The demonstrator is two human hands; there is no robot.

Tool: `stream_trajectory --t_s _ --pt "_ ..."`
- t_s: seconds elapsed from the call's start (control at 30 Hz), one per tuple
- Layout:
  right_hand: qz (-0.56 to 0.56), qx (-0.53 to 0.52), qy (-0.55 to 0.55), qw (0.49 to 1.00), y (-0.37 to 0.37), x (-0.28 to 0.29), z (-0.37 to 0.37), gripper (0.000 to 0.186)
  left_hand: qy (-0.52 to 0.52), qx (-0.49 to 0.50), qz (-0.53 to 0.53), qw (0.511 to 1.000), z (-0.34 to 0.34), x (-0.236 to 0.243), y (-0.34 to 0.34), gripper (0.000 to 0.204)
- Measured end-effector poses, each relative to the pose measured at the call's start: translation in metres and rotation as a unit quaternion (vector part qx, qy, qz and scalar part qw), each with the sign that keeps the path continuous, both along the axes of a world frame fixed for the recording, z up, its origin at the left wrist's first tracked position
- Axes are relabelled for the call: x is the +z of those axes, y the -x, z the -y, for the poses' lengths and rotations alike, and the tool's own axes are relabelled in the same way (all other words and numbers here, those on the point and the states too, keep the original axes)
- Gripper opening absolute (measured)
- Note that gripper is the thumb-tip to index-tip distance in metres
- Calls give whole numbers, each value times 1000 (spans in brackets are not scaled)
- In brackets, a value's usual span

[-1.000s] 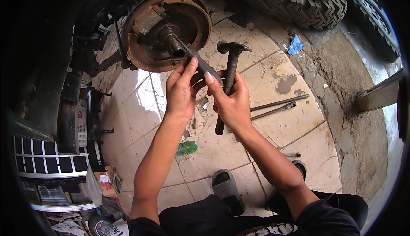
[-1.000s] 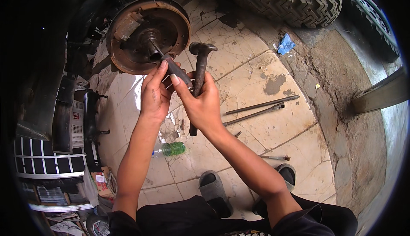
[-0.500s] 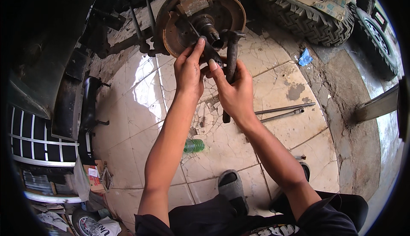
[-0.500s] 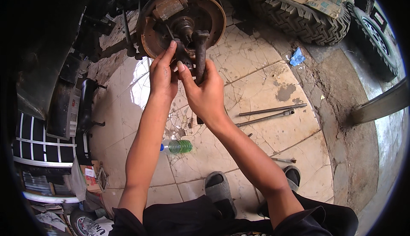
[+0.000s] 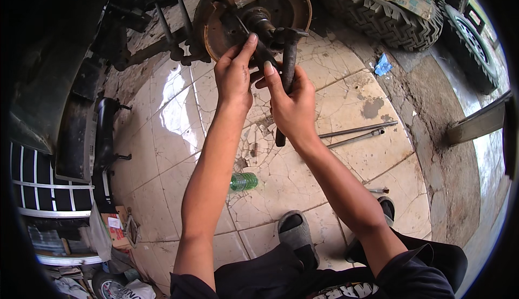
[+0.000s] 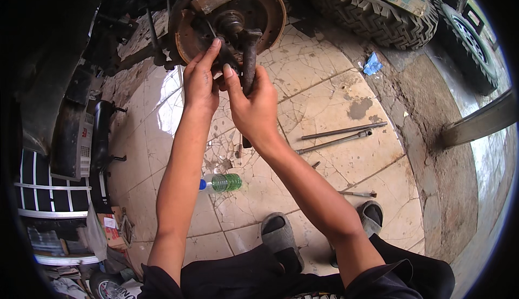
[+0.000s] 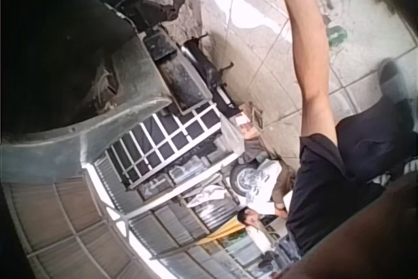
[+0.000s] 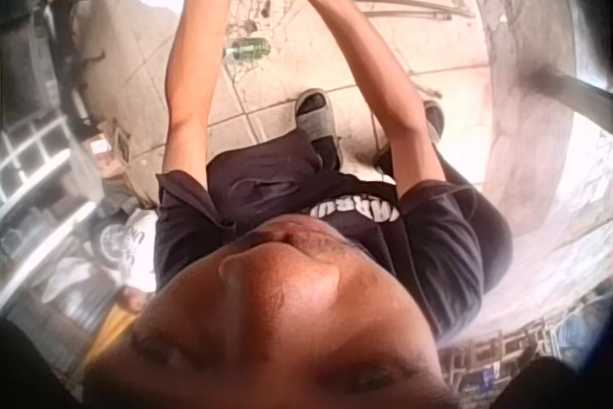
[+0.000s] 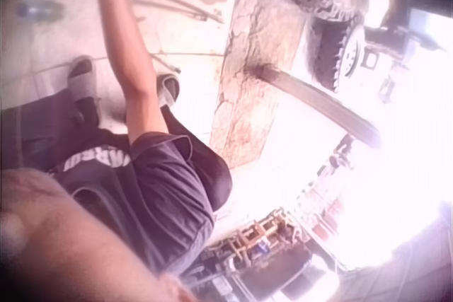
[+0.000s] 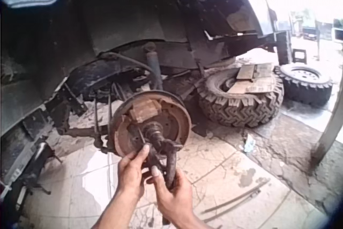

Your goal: The person removes components from a vehicle's drum brake assembly using a screwdriver, a hammer, and a T-handle wrench. They pry at the internal parts, tap the assembly with the hammer and screwdriver, and then unscrew a central component with the T-handle wrench.

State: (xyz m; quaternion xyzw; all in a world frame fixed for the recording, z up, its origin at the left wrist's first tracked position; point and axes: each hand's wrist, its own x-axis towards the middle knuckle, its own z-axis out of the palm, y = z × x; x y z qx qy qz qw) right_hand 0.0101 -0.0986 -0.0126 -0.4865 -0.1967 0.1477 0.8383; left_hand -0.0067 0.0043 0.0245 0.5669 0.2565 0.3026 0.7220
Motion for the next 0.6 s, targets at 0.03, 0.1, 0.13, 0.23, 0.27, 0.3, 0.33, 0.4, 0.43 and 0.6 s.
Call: stream_trajectory --t_s 0.03,0.1,0.13,0.23,0.27,0.3,0.33,0.4,0.43,0.6 --pt "-3 0 -3 1000 0 1 -1 23 -2 -3 0 1000 -2 -1 -1 22" --pt "-15 2 -1 1000 1 3 -1 23 -3 -1 0 1000 -3 -2 -2 22" --pt "-21 4 0 1000 2 3 -2 24 -3 1 -1 1000 -3 -1 -2 22" --pt "-9 -18 -5 1000 5 -1 -8 26 -5 -5 -7 1000 -4 1 1 22" --pt "-12 -17 -7 1000 6 -1 -8 26 -5 -4 -8 1000 -5 1 1 22" --pt "-14 -15 -9 1000 8 -1 -9 26 -5 -3 -10 1000 -5 2 2 21" --pt "-17 -16 -10 1000 8 -1 -9 26 -2 -5 -10 1000 -6 1 2 22" --pt "-21 -16 -11 1000 8 0 -10 26 2 -9 -10 1000 -8 0 1 22" --pt "-23 -16 -11 1000 8 1 -11 26 6 -12 -14 1000 -9 1 1 23" --pt "-6 -14 -24 1000 10 3 -11 22 33 -40 -43 998 -17 5 4 28"
